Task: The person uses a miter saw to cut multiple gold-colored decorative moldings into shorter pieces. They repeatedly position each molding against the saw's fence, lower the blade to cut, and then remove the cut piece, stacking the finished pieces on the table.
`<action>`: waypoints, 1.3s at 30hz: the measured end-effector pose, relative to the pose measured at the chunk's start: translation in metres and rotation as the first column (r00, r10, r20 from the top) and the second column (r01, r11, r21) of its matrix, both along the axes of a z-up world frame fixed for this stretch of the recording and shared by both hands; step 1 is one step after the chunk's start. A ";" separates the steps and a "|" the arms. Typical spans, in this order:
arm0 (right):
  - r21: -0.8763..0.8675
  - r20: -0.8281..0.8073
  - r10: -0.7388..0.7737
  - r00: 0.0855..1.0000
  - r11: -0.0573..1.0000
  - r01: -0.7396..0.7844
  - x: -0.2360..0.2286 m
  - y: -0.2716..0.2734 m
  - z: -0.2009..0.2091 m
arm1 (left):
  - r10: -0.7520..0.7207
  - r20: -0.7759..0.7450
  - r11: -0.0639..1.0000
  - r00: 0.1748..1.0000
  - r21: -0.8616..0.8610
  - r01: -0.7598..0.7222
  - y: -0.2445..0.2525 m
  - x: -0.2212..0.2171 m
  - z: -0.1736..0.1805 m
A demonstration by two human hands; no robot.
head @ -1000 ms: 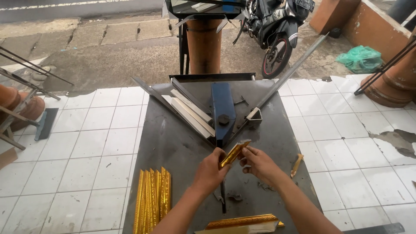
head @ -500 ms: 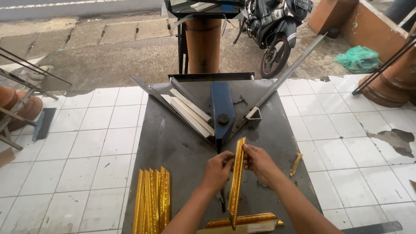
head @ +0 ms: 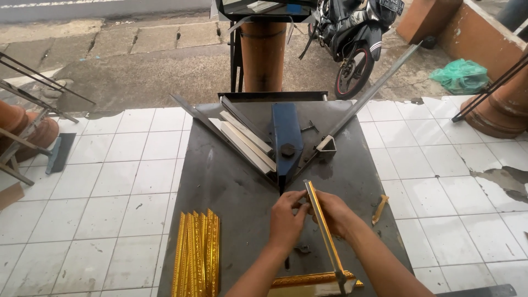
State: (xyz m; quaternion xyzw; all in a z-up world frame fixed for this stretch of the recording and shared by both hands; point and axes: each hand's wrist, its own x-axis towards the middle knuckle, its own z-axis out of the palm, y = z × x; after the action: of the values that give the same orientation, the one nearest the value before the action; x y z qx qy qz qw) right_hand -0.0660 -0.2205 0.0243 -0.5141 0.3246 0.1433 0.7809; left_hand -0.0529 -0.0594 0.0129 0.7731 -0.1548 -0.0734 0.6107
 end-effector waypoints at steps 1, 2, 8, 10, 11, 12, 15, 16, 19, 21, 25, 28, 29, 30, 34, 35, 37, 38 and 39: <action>0.001 -0.001 -0.002 1.000 1.000 0.002 -0.003 0.004 0.007 | -0.002 -0.001 1.000 1.000 0.001 0.002 0.000 -0.001 0.001; -0.051 -0.012 0.016 1.000 0.999 -0.017 -0.005 0.008 0.015 | 0.060 0.036 0.997 0.998 0.036 -0.061 0.000 -0.002 0.002; -0.119 -0.015 -0.028 1.000 0.993 0.026 -0.002 -0.006 -0.011 | -0.064 0.181 0.971 0.981 0.237 0.020 0.013 -0.002 -0.003; -0.150 -0.025 -0.092 0.995 0.985 0.087 0.005 -0.033 -0.032 | -0.150 0.198 0.967 0.969 0.232 0.102 0.025 -0.008 -0.003; -0.118 -0.021 -0.248 0.968 0.962 0.244 0.007 -0.049 -0.040 | -0.133 0.206 0.972 0.970 0.217 0.087 0.034 -0.013 -0.002; -0.087 -0.022 -0.398 0.917 0.915 0.395 0.010 -0.066 -0.048 | -0.116 0.213 0.977 0.970 0.202 0.073 0.044 -0.017 -0.001; -0.305 -0.048 -0.416 0.908 0.872 0.383 0.012 -0.091 -0.053 | 0.175 -0.079 0.954 0.981 0.261 -0.149 0.075 0.001 -0.020; -0.306 -0.050 -0.415 0.909 0.873 0.381 0.013 -0.084 -0.051 | 0.176 -0.081 0.953 0.981 0.262 -0.149 0.080 0.009 -0.037; -0.546 -0.089 -0.259 0.962 0.820 0.171 0.028 -0.068 -0.055 | 0.240 -0.134 0.910 0.961 0.375 -0.175 0.088 0.035 -0.070; -0.463 -0.009 -0.283 0.959 0.851 0.247 0.047 -0.058 -0.072 | 0.236 -0.172 0.854 0.956 0.507 -0.119 0.087 0.044 -0.069; -0.368 0.104 -0.289 0.952 0.878 0.306 0.063 -0.046 -0.096 | 0.258 -0.098 0.775 0.961 0.614 -0.146 0.088 0.056 -0.057; -0.704 0.015 -0.132 0.991 0.703 0.104 0.054 -0.028 -0.065 | 0.171 -0.047 0.854 0.984 0.506 -0.124 0.101 0.064 -0.043; -0.815 0.032 -0.012 0.999 0.578 0.033 0.050 -0.029 -0.060 | 0.058 0.049 0.743 0.997 0.665 -0.076 0.103 0.073 -0.055; -0.903 0.028 0.109 0.994 0.429 -0.022 0.046 -0.031 -0.055 | -0.072 0.121 0.597 0.990 0.800 -0.054 0.105 0.082 -0.067; -0.941 -0.339 0.467 0.817 -0.187 -0.284 0.010 -0.010 -0.069 | -0.198 -0.019 0.418 0.980 0.903 0.102 0.109 0.078 -0.060; -0.912 -0.408 0.486 0.773 -0.266 -0.313 0.005 -0.009 -0.079 | -0.203 -0.052 0.389 0.978 0.912 0.129 0.107 0.075 -0.054; -0.875 -0.477 0.501 0.722 -0.342 -0.342 0.003 -0.007 -0.088 | -0.204 -0.091 0.358 0.975 0.920 0.161 0.105 0.073 -0.053; -0.868 -0.491 0.489 0.721 -0.347 -0.355 0.004 -0.005 -0.088 | -0.193 -0.007 0.396 0.981 0.914 0.085 0.104 0.072 -0.059; -0.859 -0.504 0.473 0.722 -0.357 -0.366 0.005 -0.006 -0.087 | -0.180 0.080 0.438 0.980 0.899 0.007 0.101 0.072 -0.064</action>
State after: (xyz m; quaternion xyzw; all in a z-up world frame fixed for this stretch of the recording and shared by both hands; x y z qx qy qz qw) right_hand -0.0612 -0.2268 -0.0624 -0.9909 0.0698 0.1132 0.0224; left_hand 0.0193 0.0418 -0.0516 0.9719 -0.1850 -0.1140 0.0911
